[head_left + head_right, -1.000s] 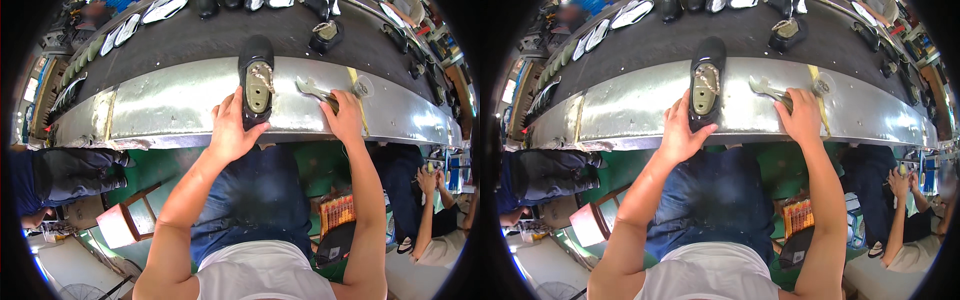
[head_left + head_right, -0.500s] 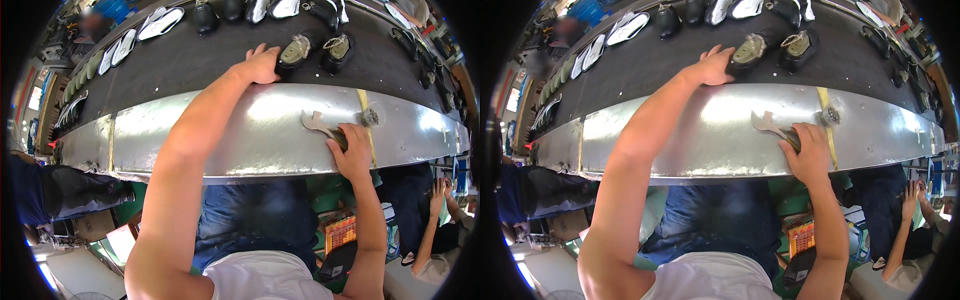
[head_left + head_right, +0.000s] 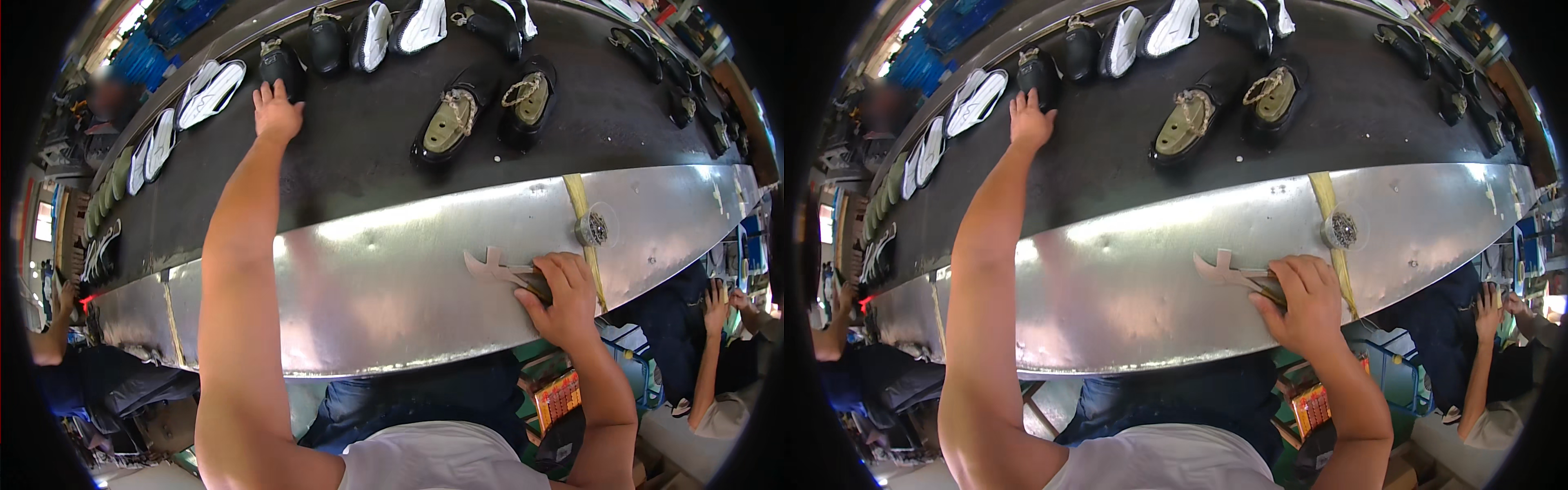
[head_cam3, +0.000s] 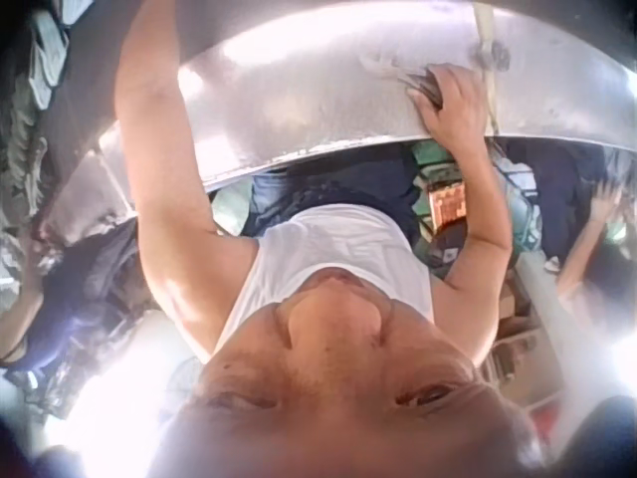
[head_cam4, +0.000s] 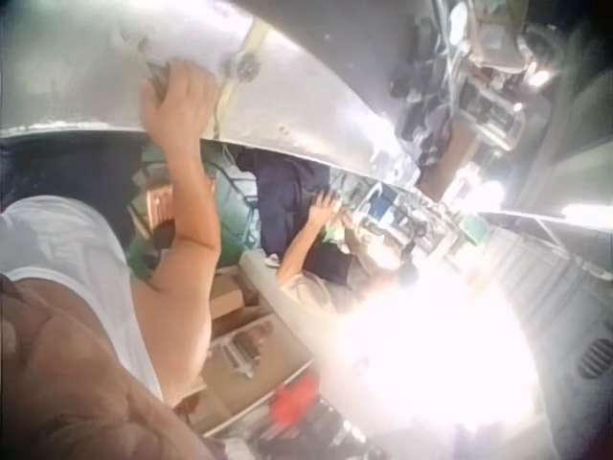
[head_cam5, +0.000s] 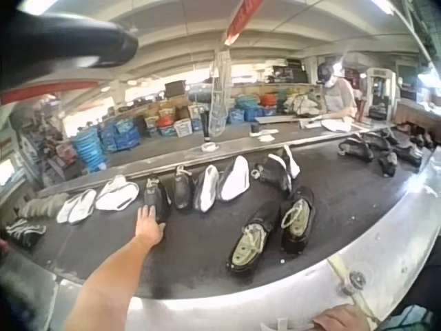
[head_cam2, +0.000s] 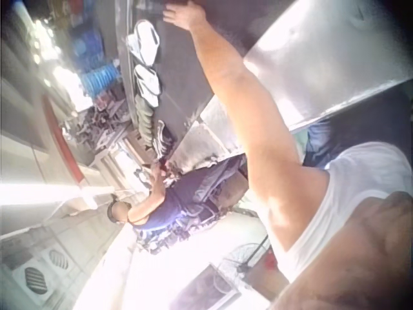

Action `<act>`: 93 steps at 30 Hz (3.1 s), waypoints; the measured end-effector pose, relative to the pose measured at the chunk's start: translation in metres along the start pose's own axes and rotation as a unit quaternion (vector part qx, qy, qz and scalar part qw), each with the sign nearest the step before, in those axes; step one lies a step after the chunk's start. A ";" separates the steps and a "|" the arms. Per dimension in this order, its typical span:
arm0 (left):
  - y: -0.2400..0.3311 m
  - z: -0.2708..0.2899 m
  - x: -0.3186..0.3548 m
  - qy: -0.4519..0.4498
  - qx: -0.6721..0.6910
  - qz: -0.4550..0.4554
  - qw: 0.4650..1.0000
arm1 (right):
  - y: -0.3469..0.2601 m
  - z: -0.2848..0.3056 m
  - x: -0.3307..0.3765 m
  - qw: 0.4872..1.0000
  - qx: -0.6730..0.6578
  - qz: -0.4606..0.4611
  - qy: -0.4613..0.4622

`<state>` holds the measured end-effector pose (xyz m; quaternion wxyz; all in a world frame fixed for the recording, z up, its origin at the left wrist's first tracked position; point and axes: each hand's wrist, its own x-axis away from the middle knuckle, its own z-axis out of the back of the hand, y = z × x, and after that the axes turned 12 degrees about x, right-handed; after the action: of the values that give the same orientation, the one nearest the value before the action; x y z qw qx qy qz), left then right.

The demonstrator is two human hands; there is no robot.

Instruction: Pulling and securing the shoe upper material over the last using pliers and placing it on a conveyor belt.

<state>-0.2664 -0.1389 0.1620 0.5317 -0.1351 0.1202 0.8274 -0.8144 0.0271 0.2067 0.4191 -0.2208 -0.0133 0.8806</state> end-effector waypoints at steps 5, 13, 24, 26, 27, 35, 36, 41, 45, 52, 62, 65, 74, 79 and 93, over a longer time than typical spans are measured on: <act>-0.007 0.021 -0.017 -0.052 0.238 0.103 0.964 | 0.007 0.003 -0.001 1.000 0.007 -0.012 -0.002; 0.067 -0.009 -0.031 0.053 0.095 -0.105 0.988 | 0.006 0.001 -0.002 1.000 0.022 -0.009 -0.010; 0.069 0.009 -0.036 0.067 0.162 -0.027 0.984 | 0.004 0.003 -0.004 0.999 0.008 -0.019 -0.026; 0.024 0.012 -0.025 0.166 0.106 -0.066 0.978 | 0.004 0.002 -0.007 1.000 0.008 -0.009 -0.017; 0.019 0.016 -0.010 0.155 0.086 -0.038 0.983 | 0.005 0.002 -0.007 1.000 0.011 -0.014 -0.016; -0.015 0.028 -0.017 -0.089 0.158 0.077 0.981 | -0.002 0.001 -0.008 1.000 0.018 -0.001 -0.013; -0.023 0.026 -0.026 -0.139 0.157 0.070 0.975 | -0.003 0.001 -0.008 1.000 0.017 0.003 -0.014; -0.003 0.036 0.003 -0.072 0.175 0.139 0.972 | -0.008 -0.003 -0.004 1.000 0.011 -0.008 0.002; -0.036 0.082 0.056 -0.105 0.124 0.104 0.981 | -0.011 -0.004 -0.003 1.000 0.003 0.007 0.007; -0.077 0.260 0.250 -0.190 0.356 0.127 0.906 | -0.010 -0.006 0.007 0.998 0.006 0.025 0.055; -0.034 0.266 0.361 -0.080 0.156 -0.097 0.980 | -0.022 -0.016 0.010 0.991 0.109 0.033 0.073; -0.008 0.240 0.287 -0.190 0.162 0.004 0.968 | -0.019 -0.023 0.022 0.990 0.124 0.023 0.066; -0.031 0.237 0.270 -0.237 0.422 0.131 0.865 | -0.045 0.024 0.094 0.980 0.171 0.095 -0.027; 0.017 0.265 0.424 -0.094 0.793 0.145 0.584 | -0.082 0.034 0.155 0.995 -0.093 -0.006 -0.040; 0.049 0.168 0.565 -0.204 0.671 -0.001 0.713 | -0.160 0.024 0.210 0.718 -0.479 -0.141 -0.485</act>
<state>-0.5518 0.3771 0.1232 0.4956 0.4292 0.5316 0.5363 -0.8222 0.2912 0.1822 0.3130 0.0698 -0.6656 0.6739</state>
